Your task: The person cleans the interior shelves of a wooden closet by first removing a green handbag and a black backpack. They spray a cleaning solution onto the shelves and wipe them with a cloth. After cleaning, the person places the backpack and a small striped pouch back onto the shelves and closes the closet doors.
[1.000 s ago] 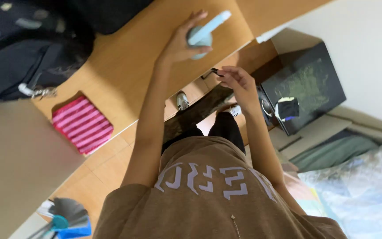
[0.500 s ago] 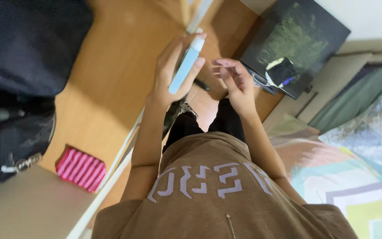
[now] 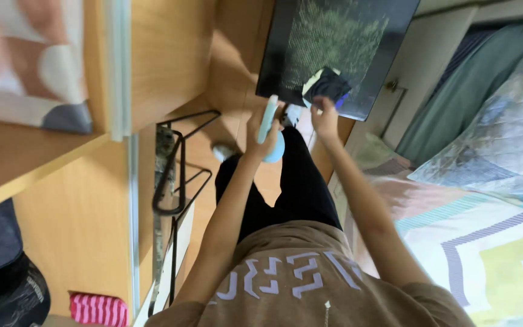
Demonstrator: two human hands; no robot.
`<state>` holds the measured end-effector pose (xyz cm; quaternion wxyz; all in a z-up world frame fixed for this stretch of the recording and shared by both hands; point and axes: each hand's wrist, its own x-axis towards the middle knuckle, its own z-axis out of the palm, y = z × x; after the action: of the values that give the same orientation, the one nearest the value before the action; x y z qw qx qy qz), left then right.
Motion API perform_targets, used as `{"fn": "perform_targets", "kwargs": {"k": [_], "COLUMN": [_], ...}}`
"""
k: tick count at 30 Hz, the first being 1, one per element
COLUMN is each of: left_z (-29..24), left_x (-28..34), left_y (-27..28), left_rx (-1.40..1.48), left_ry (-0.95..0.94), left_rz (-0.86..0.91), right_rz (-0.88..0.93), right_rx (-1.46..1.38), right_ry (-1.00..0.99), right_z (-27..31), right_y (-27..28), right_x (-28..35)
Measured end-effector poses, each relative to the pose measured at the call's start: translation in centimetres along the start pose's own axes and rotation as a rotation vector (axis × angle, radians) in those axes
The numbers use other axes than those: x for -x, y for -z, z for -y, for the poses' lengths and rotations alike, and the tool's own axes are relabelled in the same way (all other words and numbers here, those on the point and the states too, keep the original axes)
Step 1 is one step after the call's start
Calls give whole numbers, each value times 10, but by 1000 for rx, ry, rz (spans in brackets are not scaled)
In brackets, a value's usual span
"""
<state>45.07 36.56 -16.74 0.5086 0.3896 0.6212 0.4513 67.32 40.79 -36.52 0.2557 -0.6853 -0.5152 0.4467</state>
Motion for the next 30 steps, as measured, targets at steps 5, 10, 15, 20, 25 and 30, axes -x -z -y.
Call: {"fn": "perform_targets", "kwargs": {"k": [5, 10, 15, 20, 25, 30], "left_z": [45, 85, 77, 101, 94, 86], "left_x": [-49, -81, -107, -119, -122, -123], "left_y": [-34, -41, -43, -40, -50, -80], "left_rx": [-411, -536, -598, -719, -697, -772], "left_ry": [-190, -245, -177, -44, -154, -167], "left_rz": [25, 7, 211, 337, 310, 542], "right_rz": [-35, 312, 125, 113, 225, -208], "right_rx": [400, 566, 659, 580, 732, 445], "right_ry": [257, -45, 35, 306, 511, 38], "right_z": [-2, -13, -91, -83, -82, -107], "right_y": [19, 19, 9, 3, -13, -7], "right_x": [-50, -63, -52, -74, -66, -19]}}
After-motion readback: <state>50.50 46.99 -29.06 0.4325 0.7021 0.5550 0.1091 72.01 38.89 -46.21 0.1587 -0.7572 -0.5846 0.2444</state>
